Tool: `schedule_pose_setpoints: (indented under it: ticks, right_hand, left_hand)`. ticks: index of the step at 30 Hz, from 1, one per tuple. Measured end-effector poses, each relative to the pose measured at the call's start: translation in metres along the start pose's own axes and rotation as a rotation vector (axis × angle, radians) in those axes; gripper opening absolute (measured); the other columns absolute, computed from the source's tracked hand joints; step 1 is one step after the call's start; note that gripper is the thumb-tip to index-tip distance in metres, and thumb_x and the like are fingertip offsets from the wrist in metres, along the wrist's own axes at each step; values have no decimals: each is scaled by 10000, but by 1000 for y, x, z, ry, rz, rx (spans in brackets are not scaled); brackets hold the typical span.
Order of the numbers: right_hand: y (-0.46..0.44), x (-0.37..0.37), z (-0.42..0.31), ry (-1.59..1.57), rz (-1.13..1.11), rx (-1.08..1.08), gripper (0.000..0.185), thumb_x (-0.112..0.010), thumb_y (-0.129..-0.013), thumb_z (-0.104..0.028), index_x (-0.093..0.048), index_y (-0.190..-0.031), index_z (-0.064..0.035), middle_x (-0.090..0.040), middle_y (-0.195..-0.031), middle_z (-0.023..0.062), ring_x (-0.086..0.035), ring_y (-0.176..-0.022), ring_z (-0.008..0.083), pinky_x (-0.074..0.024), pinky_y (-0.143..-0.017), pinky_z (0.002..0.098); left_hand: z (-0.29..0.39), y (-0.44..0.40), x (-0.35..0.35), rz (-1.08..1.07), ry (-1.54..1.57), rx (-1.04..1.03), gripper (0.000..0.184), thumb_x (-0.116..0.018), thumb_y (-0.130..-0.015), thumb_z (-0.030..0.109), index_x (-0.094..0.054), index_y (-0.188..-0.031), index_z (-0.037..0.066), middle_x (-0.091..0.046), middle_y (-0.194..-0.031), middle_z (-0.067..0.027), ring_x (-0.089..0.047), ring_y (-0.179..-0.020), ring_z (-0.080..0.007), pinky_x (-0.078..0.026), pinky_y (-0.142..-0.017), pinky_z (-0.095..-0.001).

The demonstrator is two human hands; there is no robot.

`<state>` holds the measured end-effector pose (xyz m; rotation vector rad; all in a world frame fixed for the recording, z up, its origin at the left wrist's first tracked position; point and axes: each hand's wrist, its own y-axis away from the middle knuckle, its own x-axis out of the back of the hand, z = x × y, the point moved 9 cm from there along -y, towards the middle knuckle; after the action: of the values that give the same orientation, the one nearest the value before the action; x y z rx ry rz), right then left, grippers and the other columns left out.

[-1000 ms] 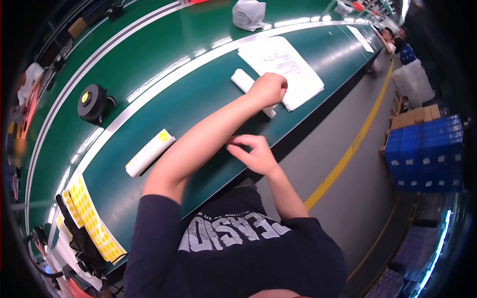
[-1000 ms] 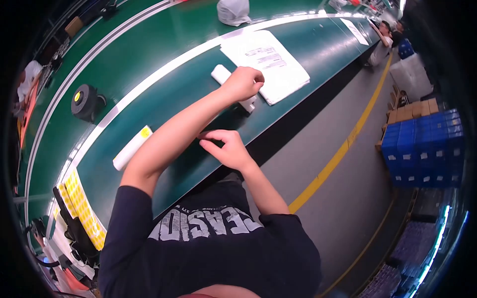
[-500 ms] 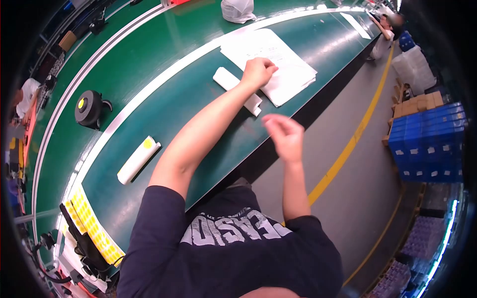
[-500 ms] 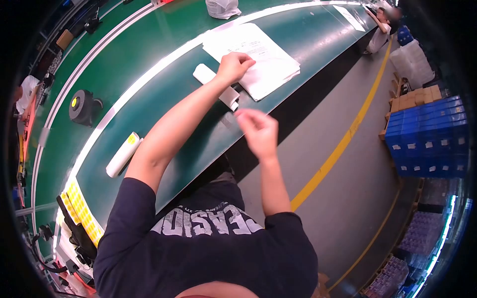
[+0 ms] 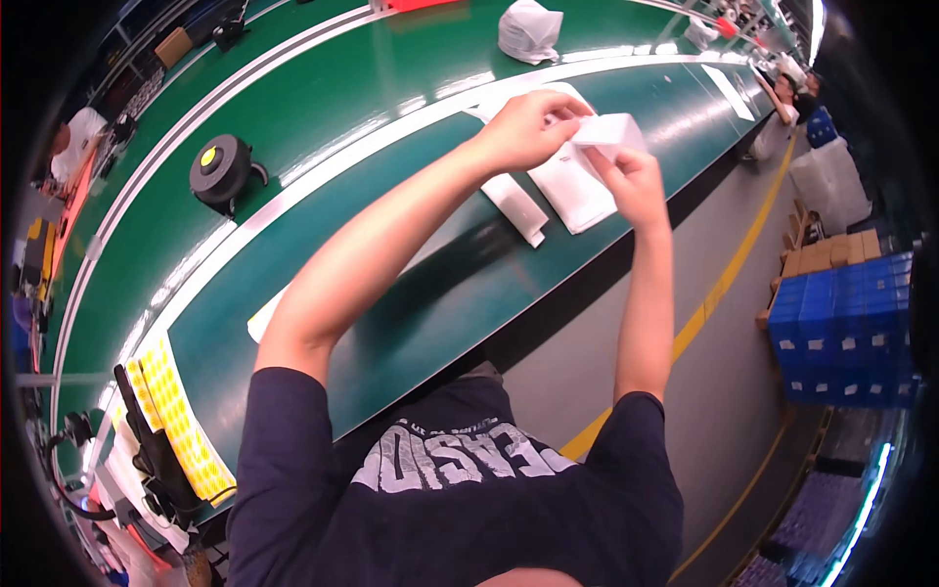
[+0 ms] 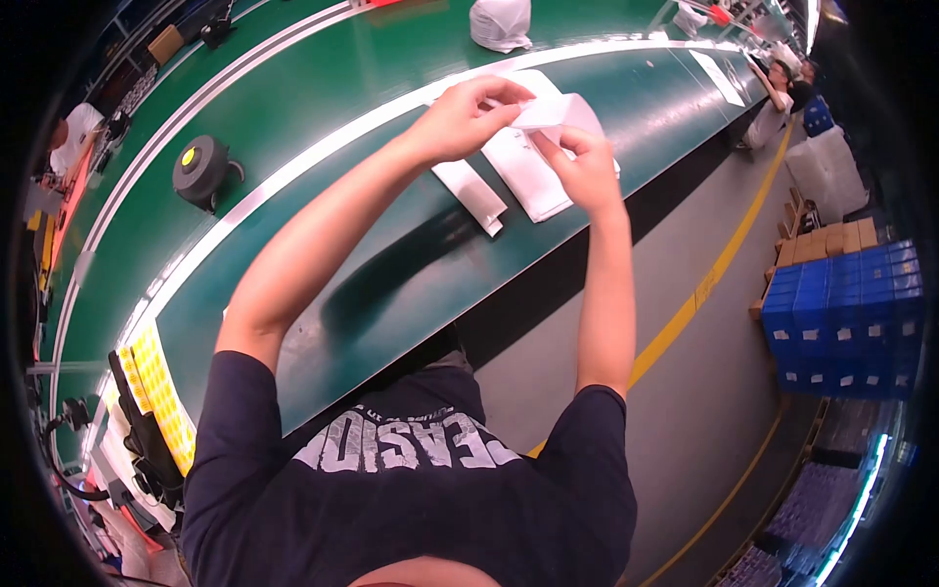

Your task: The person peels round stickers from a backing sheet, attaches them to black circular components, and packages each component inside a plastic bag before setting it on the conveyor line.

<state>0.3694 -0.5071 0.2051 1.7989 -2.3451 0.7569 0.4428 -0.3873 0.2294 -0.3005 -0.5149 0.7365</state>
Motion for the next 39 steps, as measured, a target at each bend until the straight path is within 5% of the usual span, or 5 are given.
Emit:
schedule_pose_setpoints:
  ticks: [6, 15, 24, 27, 39]
  right_hand:
    - [23, -45, -120, -280, -581, 259, 170, -578, -801, -69, -656, -915, 29, -654, -886, 79, -599, -813, 137, -468, -722, 274]
    - [21, -112, -109, -1035, -727, 337, 203, -639, -742, -135, -620, -898, -8, -635, -933, 164, -620, -838, 252, -482, -744, 359]
    - [4, -197, -55, -1559, -140, -513, 376, -339, -956, -248, -527, -1124, 31, -570, -1133, 153, -564, -1011, 240, -450, -878, 346]
    - [-11, -255, -105, -1565, -707, -338, 424, -295, -983, -303, -525, -1142, 16, -575, -1130, 150, -571, -1010, 253, -456, -890, 360]
    - [-182, -410, -6, -818, -365, -429, 225, -619, -840, -125, -622, -971, 59, -651, -851, 105, -608, -695, 158, -486, -583, 279]
  left_hand:
    - [99, 45, -3, -807, 336, -41, 760, -536, -687, 3, -302, -1400, 120, -419, -1322, -129, -407, -1219, -214, -323, -1016, -348]
    - [123, 110, 86, -181, 182, -229, 123, -674, -759, 79, -652, -871, 34, -614, -1117, -110, -550, -1047, -199, -412, -912, -352]
    - [67, 195, 160, 75, 1280, 93, 193, -512, -896, 162, -526, -1018, 13, -595, -935, -67, -584, -826, -132, -480, -755, -281]
    - [36, 216, 196, 244, 1244, 129, 173, -491, -899, 160, -527, -997, 22, -591, -926, -69, -591, -808, -144, -500, -730, -292]
    - [-160, 264, 357, 978, 793, 354, 121, -586, -825, 100, -578, -913, 18, -602, -885, -96, -584, -843, -195, -488, -727, -342]
